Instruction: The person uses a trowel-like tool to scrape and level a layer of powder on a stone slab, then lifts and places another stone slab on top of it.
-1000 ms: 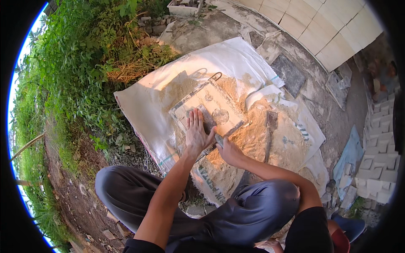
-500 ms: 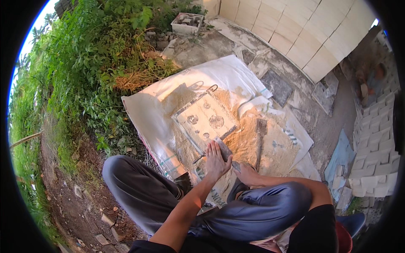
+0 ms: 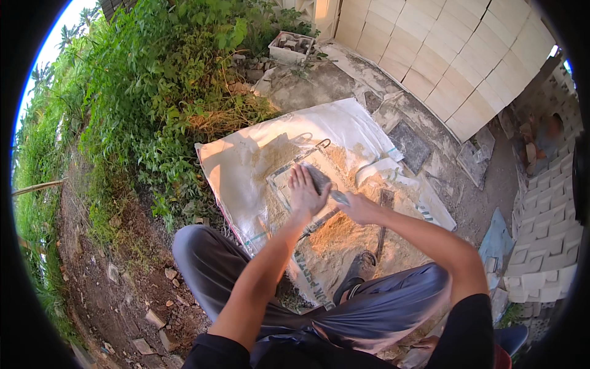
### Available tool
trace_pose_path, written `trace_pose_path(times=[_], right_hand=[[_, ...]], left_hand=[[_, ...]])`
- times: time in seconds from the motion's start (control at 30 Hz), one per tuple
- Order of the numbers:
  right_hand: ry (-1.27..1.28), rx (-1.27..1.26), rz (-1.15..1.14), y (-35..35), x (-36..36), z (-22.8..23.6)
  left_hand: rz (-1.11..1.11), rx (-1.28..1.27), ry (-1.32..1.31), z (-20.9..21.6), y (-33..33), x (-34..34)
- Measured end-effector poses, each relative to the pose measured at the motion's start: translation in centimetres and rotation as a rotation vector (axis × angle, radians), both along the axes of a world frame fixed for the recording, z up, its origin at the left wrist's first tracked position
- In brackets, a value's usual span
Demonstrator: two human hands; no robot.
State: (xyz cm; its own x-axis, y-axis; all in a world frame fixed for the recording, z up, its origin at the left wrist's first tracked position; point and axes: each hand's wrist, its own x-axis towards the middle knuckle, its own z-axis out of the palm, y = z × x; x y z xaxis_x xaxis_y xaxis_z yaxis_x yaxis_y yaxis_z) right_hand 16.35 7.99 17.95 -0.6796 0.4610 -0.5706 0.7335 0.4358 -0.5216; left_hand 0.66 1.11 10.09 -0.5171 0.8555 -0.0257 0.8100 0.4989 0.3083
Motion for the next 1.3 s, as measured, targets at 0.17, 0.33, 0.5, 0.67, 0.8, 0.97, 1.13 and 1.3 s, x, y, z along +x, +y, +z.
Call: trace_pose_path(times=[0.17,0.33,0.5,0.67,0.8,0.97,1.13,1.3], right_hand=[[0.143,0.017,-0.087,-6.2,-6.9,-7.8],[0.116,0.072,-0.144,-7.6,-6.0,-11.0],[0.020,0.031,-0.130,-10.0,-2.2,-10.1],[0.020,0.045,-0.194,-13.0,3.1,-10.5],[0.066,0.052,-0.196,-14.8,7.8,-10.3],[-0.257,-0.228,-0.191,-14.4,11.5,-5.0],[-0.103,0.019,-0.403,-12.1,12.8,-11.9],[-0.125,0.329,-0.787,-8.6,6.1,-20.9]], left_hand=[[-0.082,-0.210,-0.053,-5.1,-4.9,-8.6],[-0.134,-0.132,0.047,-6.2,-5.6,-7.2],[-0.161,-0.130,-0.021,-6.5,-7.8,-3.5],[-0.197,-0.099,0.000,-7.2,-10.4,1.9],[-0.222,-0.094,-0.021,-7.1,-12.2,6.5],[-0.330,-0.261,-0.152,-5.3,-12.9,9.8],[-0.259,-0.047,-0.041,-6.7,-10.8,5.0],[-0.047,-0.107,0.085,-8.1,-9.7,-0.8]])
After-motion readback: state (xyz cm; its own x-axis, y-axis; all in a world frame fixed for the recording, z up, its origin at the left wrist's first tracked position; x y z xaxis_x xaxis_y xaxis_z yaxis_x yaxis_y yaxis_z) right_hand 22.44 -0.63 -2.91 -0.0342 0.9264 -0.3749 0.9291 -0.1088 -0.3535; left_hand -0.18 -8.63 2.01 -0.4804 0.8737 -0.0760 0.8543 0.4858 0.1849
